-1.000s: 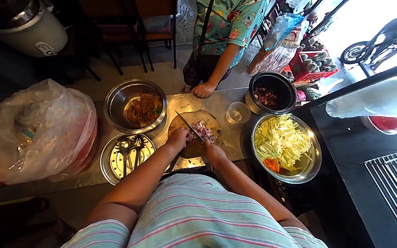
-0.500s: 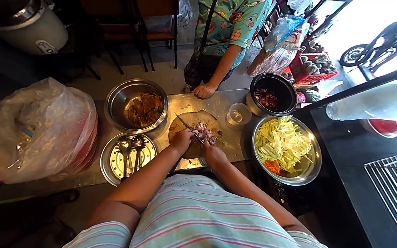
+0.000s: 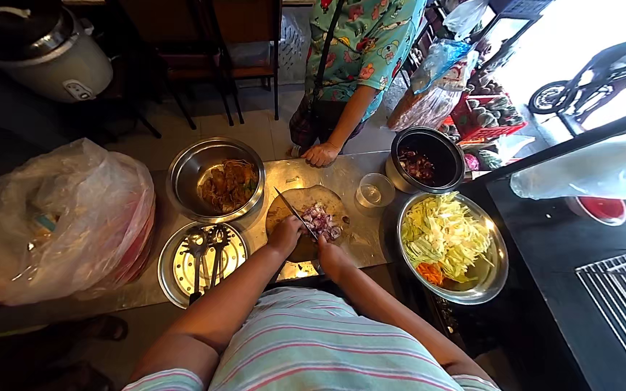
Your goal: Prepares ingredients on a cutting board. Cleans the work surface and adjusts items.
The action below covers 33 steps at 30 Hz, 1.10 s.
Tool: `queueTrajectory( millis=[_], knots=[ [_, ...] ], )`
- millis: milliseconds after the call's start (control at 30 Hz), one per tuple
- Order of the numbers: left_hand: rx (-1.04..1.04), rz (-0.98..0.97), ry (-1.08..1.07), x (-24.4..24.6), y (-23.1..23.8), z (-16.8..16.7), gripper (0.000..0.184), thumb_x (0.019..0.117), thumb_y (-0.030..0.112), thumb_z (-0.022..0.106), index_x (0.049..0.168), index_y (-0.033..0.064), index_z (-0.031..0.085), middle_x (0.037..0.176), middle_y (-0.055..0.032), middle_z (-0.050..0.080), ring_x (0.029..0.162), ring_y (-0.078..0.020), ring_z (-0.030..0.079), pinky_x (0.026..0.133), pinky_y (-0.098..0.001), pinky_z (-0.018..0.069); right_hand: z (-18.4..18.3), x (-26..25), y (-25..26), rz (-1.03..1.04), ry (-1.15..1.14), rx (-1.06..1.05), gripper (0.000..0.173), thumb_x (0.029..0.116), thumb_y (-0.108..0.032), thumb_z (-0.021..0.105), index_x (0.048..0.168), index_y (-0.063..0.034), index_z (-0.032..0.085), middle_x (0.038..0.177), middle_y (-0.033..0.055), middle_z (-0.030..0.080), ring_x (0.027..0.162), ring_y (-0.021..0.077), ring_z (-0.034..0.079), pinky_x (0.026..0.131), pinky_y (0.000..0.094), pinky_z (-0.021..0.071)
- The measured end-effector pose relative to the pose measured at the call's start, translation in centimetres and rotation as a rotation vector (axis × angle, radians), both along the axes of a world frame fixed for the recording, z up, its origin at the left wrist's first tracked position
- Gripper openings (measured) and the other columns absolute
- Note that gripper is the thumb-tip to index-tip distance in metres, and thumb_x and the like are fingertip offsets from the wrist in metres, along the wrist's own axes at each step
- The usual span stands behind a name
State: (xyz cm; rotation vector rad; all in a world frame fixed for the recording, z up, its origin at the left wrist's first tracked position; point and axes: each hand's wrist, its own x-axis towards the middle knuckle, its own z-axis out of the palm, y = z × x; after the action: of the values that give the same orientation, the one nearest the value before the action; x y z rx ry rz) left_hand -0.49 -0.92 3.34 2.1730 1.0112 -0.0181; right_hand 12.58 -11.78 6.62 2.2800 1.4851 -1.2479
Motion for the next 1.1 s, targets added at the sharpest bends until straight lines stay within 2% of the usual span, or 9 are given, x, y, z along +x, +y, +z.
queueTrajectory(
  millis=[167, 267, 367, 500, 567, 667, 833, 1000, 1100],
  knots=[
    [0.012, -0.037, 0.016, 0.0, 0.3, 0.9, 0.025, 0.1038, 0.013, 0.058, 0.120, -0.0036, 0.068, 0.129, -0.0219, 0.064, 0.124, -0.0327, 0.062, 0.112, -0.0434, 0.0459, 4.6, 1.4, 0.4, 0.051, -0.018, 0.004, 0.040, 0.1143, -0.030, 0.028, 0.145, -0.0084, 0.042, 0.121, 0.0238, 0.066, 0.115, 0.0421, 0.067, 0.093, 0.0608, 0.0530],
    [0.018, -0.140, -0.073, 0.1, 0.7, 0.7, 0.030, 0.0981, 0.000, 0.062, 0.128, -0.0035, 0.064, 0.136, -0.0232, 0.061, 0.129, -0.0340, 0.059, 0.114, -0.0432, 0.0445, 5.8, 2.3, -0.4, 0.013, -0.053, 0.050, 0.038, 0.1142, -0.029, 0.029, 0.143, -0.0086, 0.044, 0.118, 0.0219, 0.067, 0.113, 0.0401, 0.068, 0.091, 0.0588, 0.0544],
    [0.037, -0.191, -0.022, 0.6, 0.8, 0.6, 0.028, 0.1025, 0.001, 0.053, 0.127, -0.0025, 0.065, 0.133, -0.0219, 0.063, 0.130, -0.0343, 0.059, 0.115, -0.0449, 0.0437, 5.2, 2.6, -0.9, -0.015, -0.054, 0.061, 0.038, 0.1140, -0.027, 0.029, 0.143, -0.0084, 0.045, 0.119, 0.0212, 0.067, 0.114, 0.0389, 0.068, 0.092, 0.0581, 0.0545],
    [0.035, -0.097, 0.057, 1.1, 0.4, 1.1, 0.032, 0.1023, 0.019, 0.062, 0.126, -0.0024, 0.065, 0.132, -0.0216, 0.062, 0.127, -0.0342, 0.060, 0.113, -0.0460, 0.0449, 4.9, 1.7, -1.2, -0.039, -0.066, -0.032, 0.041, 0.1146, -0.030, 0.026, 0.147, -0.0105, 0.042, 0.123, 0.0218, 0.067, 0.118, 0.0402, 0.067, 0.094, 0.0603, 0.0536],
    [0.040, -0.077, 0.044, 1.1, 0.2, 1.3, 0.032, 0.1005, 0.013, 0.064, 0.128, -0.0023, 0.065, 0.134, -0.0218, 0.062, 0.130, -0.0343, 0.058, 0.115, -0.0450, 0.0434, 4.7, 1.4, -1.5, -0.046, -0.069, -0.045, 0.041, 0.1147, -0.031, 0.025, 0.146, -0.0105, 0.042, 0.123, 0.0215, 0.067, 0.118, 0.0400, 0.067, 0.094, 0.0599, 0.0536],
    [0.038, -0.110, 0.029, 1.0, 0.3, 1.5, 0.027, 0.1010, 0.000, 0.055, 0.125, -0.0028, 0.067, 0.133, -0.0215, 0.063, 0.129, -0.0338, 0.059, 0.115, -0.0437, 0.0435, 4.2, 1.4, -1.9, -0.050, -0.065, -0.039, 0.040, 0.1146, -0.030, 0.025, 0.144, -0.0097, 0.043, 0.122, 0.0214, 0.067, 0.117, 0.0395, 0.067, 0.094, 0.0587, 0.0538],
    [0.013, -0.108, 0.040, 1.2, 0.0, 0.9, 0.023, 0.1031, 0.009, 0.057, 0.119, -0.0006, 0.071, 0.129, -0.0191, 0.065, 0.127, -0.0307, 0.061, 0.113, -0.0423, 0.0450, 2.5, 1.2, -1.9, -0.066, -0.032, -0.024, 0.037, 0.1143, -0.026, 0.026, 0.143, -0.0087, 0.043, 0.120, 0.0219, 0.067, 0.116, 0.0395, 0.067, 0.093, 0.0580, 0.0540],
    [-0.010, -0.081, 0.026, 1.4, -0.7, 0.6, 0.023, 0.1035, 0.014, 0.059, 0.118, 0.0010, 0.071, 0.128, -0.0175, 0.066, 0.125, -0.0282, 0.062, 0.112, -0.0406, 0.0456, -1.2, 1.3, -1.4, -0.117, 0.062, 0.082, 0.040, 0.1141, -0.026, 0.029, 0.147, -0.0067, 0.041, 0.117, 0.0230, 0.067, 0.113, 0.0387, 0.067, 0.094, 0.0565, 0.0534],
    [0.004, -0.074, 0.015, 1.3, -0.6, 0.8, 0.022, 0.1025, 0.010, 0.059, 0.118, -0.0007, 0.071, 0.128, -0.0190, 0.066, 0.128, -0.0304, 0.060, 0.115, -0.0418, 0.0433, 1.6, 1.5, -0.5, -0.044, -0.019, 0.048, 0.039, 0.1135, -0.025, 0.028, 0.146, -0.0082, 0.043, 0.118, 0.0225, 0.068, 0.114, 0.0405, 0.067, 0.092, 0.0594, 0.0538]
  ],
)
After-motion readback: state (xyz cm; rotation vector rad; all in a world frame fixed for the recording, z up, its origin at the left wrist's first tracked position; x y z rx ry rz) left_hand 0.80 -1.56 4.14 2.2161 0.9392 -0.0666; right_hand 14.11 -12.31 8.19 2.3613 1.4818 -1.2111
